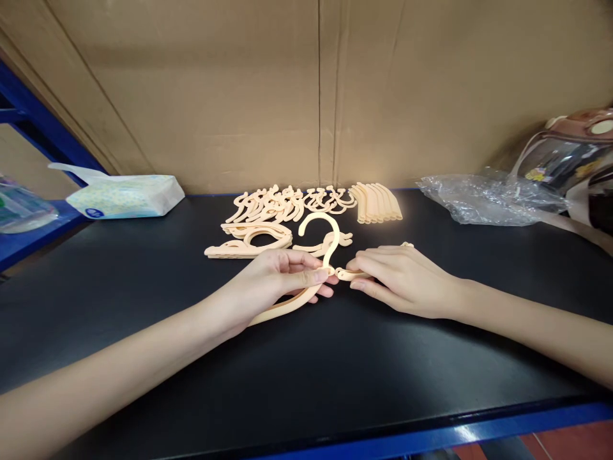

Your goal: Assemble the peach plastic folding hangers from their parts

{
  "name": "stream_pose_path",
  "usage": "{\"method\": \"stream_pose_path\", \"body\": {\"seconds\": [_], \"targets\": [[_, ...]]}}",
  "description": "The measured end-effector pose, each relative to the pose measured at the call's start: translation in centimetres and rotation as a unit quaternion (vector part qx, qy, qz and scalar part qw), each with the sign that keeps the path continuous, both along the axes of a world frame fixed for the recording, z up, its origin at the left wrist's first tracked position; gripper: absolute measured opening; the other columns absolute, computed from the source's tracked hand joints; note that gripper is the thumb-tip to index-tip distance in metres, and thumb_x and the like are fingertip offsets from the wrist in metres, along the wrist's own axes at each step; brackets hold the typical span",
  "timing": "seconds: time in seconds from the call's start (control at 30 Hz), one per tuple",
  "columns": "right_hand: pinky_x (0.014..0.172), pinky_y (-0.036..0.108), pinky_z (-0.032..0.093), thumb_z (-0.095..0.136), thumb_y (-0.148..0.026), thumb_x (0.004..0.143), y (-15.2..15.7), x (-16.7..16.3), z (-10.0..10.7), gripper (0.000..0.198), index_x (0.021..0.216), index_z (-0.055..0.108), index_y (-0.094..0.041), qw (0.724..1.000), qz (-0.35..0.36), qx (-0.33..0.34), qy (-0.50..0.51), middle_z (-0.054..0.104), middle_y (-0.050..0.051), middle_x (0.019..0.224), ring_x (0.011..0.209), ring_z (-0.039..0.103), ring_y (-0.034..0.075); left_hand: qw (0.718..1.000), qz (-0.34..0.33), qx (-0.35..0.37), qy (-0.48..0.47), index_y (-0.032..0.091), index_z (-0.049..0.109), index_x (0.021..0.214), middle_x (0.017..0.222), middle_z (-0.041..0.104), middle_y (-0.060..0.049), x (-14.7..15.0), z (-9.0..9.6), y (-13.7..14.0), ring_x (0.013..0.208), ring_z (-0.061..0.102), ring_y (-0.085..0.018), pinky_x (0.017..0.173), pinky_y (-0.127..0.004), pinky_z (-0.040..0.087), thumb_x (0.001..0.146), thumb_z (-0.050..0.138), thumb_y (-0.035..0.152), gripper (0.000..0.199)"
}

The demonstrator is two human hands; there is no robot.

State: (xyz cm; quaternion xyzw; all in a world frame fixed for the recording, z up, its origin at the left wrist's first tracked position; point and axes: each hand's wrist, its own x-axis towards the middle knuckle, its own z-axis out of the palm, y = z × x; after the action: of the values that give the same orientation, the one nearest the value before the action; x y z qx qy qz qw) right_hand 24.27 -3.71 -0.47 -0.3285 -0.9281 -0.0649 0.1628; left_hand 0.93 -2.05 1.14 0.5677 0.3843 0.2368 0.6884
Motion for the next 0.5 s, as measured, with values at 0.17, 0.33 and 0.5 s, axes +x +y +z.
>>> {"method": "stream_pose_path", "body": {"seconds": [0.17, 0.33, 0.5], "targets": [[0.058, 0.025, 0.035, 0.036, -0.032, 0.1, -0.12, -0.08, 0.05, 0.031, 0.087, 0.06, -0.016, 0.999, 0.009, 0.03, -0.008, 0.061, 0.001, 0.074, 0.063, 0.054, 0.012, 1.0, 0.007, 0.012, 0.006, 0.016, 0.069, 0.086, 0.077, 0.073, 0.0, 0.23, 0.28, -0.16, 0.072, 0.069, -0.009, 0.066, -0.014, 0.053, 0.082, 0.07, 0.025, 0.009], [0.058, 0.026, 0.034, 0.036, -0.032, 0.1, -0.24, -0.11, -0.05, 0.033, 0.09, 0.064, -0.017, 0.997, 0.006, 0.076, -0.025, 0.062, 0.001, 0.072, 0.062, 0.055, 0.012, 1.0, 0.008, 0.011, 0.016, 0.018, 0.071, 0.096, 0.078, 0.073, -0.001, 0.28, 0.27, -0.11, 0.069, 0.069, -0.011, 0.061, -0.016, 0.054, 0.083, 0.069, 0.026, 0.016], [0.057, 0.027, 0.033, 0.037, -0.033, 0.099, -0.29, -0.27, -0.17, 0.033, 0.09, 0.065, -0.016, 0.991, 0.007, 0.127, -0.027, 0.061, 0.0, 0.07, 0.06, 0.054, 0.012, 0.999, 0.006, 0.015, 0.041, 0.018, 0.072, 0.103, 0.071, 0.071, -0.002, 0.31, 0.29, -0.08, 0.067, 0.067, -0.013, 0.056, -0.017, 0.052, 0.084, 0.068, 0.031, 0.024]]}}
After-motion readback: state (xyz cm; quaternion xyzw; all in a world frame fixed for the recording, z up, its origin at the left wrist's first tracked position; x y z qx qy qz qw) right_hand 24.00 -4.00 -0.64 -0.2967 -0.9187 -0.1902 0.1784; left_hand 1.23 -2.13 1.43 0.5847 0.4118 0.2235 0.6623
